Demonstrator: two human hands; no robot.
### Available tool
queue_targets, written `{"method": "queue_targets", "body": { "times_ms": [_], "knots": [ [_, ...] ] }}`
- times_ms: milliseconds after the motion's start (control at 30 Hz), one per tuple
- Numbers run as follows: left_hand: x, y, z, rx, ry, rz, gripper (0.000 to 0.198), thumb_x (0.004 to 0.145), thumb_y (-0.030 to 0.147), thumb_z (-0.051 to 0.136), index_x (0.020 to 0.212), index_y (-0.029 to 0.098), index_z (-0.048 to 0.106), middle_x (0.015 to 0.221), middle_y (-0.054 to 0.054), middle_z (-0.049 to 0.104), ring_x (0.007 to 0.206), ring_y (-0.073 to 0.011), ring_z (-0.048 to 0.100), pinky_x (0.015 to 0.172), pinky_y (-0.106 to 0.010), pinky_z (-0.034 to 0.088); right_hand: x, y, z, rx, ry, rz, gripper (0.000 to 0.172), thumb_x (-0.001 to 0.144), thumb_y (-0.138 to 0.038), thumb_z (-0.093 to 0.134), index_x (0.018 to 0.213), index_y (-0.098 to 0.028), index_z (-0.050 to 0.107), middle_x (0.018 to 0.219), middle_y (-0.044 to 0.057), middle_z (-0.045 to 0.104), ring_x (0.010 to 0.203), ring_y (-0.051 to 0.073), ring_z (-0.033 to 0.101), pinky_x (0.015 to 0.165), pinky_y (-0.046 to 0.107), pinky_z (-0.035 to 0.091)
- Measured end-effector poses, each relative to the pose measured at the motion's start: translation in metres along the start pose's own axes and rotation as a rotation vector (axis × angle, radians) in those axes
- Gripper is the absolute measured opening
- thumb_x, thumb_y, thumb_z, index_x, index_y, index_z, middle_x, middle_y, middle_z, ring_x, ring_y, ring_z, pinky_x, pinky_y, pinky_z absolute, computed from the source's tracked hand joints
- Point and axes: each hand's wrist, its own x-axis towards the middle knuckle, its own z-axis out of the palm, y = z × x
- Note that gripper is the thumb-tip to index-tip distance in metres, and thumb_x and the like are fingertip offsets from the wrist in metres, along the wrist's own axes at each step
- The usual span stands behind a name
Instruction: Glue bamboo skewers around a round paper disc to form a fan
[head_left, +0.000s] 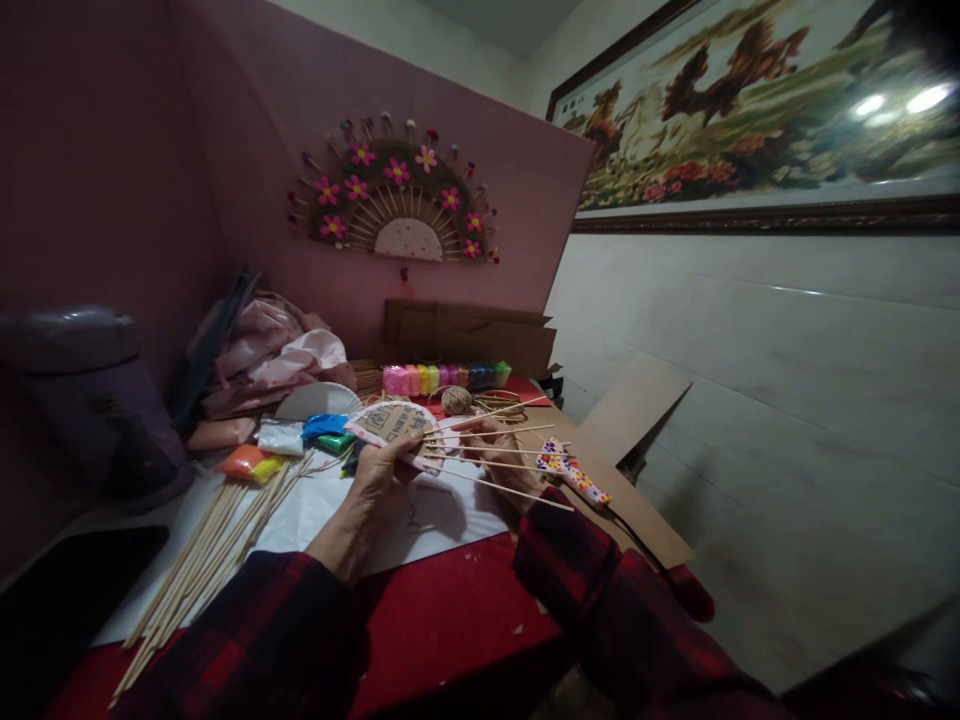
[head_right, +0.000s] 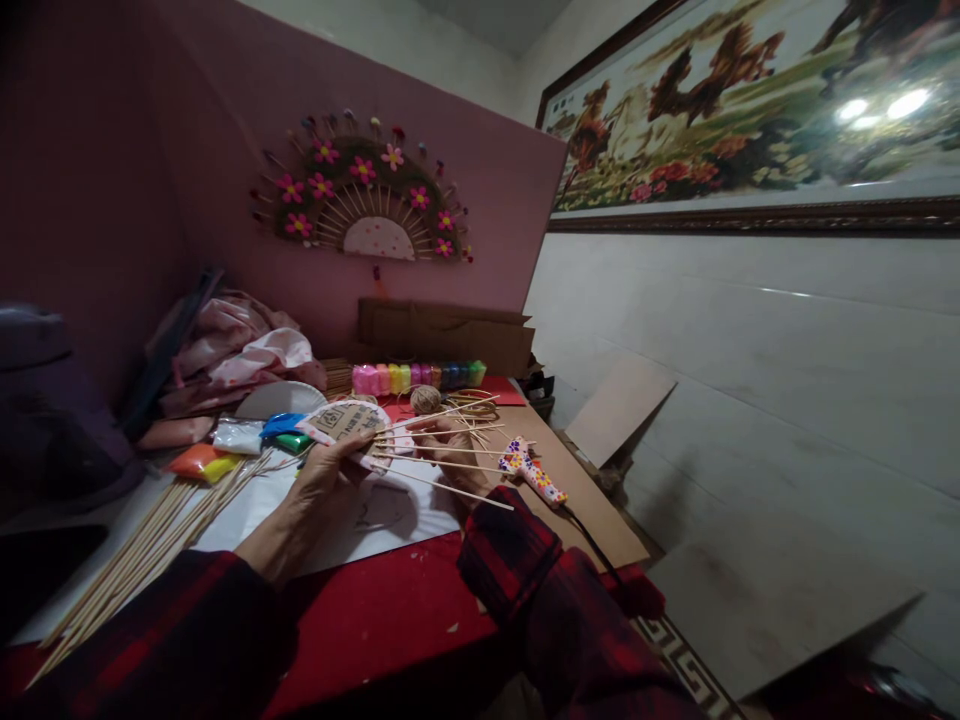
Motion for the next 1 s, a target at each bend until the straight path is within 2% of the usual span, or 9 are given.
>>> {"method": "queue_targets", "body": {
  "times_ms": [133,233,333,467,667,733,867,1000],
  "knots": [
    [0.001,0.0,-0.004,-0.009,-0.061,-0.038,0.029,0.063,-0.007,0.061,0.085,0.01,0.061,0.07,-0.005,0.069,0.059,-0.016,0.066,0.055,-0.027,0.057,0.003,0.003,0.0,0.006,0.007,0.006,0.024,0.062,-0.035,0.077,0.076,-0.019,0.069,0.071,0.0,0.064,0.056,0.01,0.054,0.055,0.023,0.042],
    [0.002,0.0,-0.005,0.034,-0.098,-0.063,0.025,0.061,-0.007,0.062,0.081,0.009,0.061,0.071,-0.008,0.069,0.06,-0.0178,0.066,0.054,-0.028,0.057,0.003,0.004,0.0,-0.023,0.014,0.008,0.023,0.065,-0.036,0.075,0.076,-0.017,0.068,0.063,-0.001,0.061,0.053,0.009,0.051,0.05,0.021,0.037],
    [0.003,-0.001,-0.005,0.058,-0.086,-0.032,0.024,0.06,-0.006,0.064,0.079,0.01,0.061,0.069,-0.006,0.069,0.058,-0.0169,0.065,0.052,-0.028,0.057,0.003,0.004,-0.001,-0.034,0.015,0.015,0.024,0.065,-0.037,0.074,0.077,-0.017,0.068,0.059,-0.002,0.059,0.05,0.009,0.049,0.049,0.021,0.034],
    [0.003,-0.001,-0.006,0.054,-0.084,-0.007,0.023,0.061,-0.006,0.063,0.077,0.011,0.06,0.063,-0.004,0.067,0.056,-0.0157,0.064,0.053,-0.028,0.057,0.004,0.004,-0.002,-0.014,0.004,0.0,0.028,0.061,-0.039,0.077,0.075,-0.017,0.068,0.06,-0.002,0.06,0.05,0.009,0.049,0.05,0.022,0.035],
    [0.003,-0.001,-0.007,0.031,-0.13,-0.035,0.021,0.065,-0.007,0.06,0.079,0.008,0.061,0.074,-0.01,0.069,0.063,-0.0182,0.066,0.057,-0.03,0.059,0.006,0.011,-0.005,0.007,0.004,-0.017,0.025,0.066,-0.039,0.075,0.076,-0.018,0.068,0.061,-0.002,0.06,0.052,0.008,0.05,0.052,0.021,0.037],
    [0.003,-0.002,-0.007,0.015,-0.15,-0.028,0.02,0.067,-0.006,0.059,0.08,0.008,0.061,0.073,-0.009,0.069,0.063,-0.0172,0.066,0.056,-0.029,0.058,0.006,0.012,-0.005,0.014,0.012,-0.015,0.024,0.066,-0.038,0.075,0.076,-0.018,0.068,0.065,-0.002,0.061,0.055,0.009,0.051,0.053,0.021,0.038],
    [0.005,-0.001,-0.009,-0.006,-0.105,-0.002,0.023,0.07,-0.005,0.059,0.086,0.011,0.062,0.068,-0.003,0.066,0.056,-0.0125,0.063,0.052,-0.024,0.057,0.008,0.01,-0.003,0.035,0.062,0.004,0.026,0.062,-0.037,0.076,0.074,-0.016,0.067,0.058,-0.002,0.057,0.05,0.008,0.048,0.048,0.02,0.036],
    [0.01,0.005,-0.011,0.008,-0.022,0.021,0.012,0.08,0.007,0.056,0.088,0.013,0.063,0.074,-0.004,0.068,0.059,-0.0139,0.064,0.054,-0.03,0.058,0.018,0.011,-0.014,0.064,0.214,0.007,0.033,0.066,-0.047,0.071,0.074,-0.017,0.061,0.051,-0.005,0.051,0.043,0.006,0.04,0.041,0.018,0.028]
  ]
}}
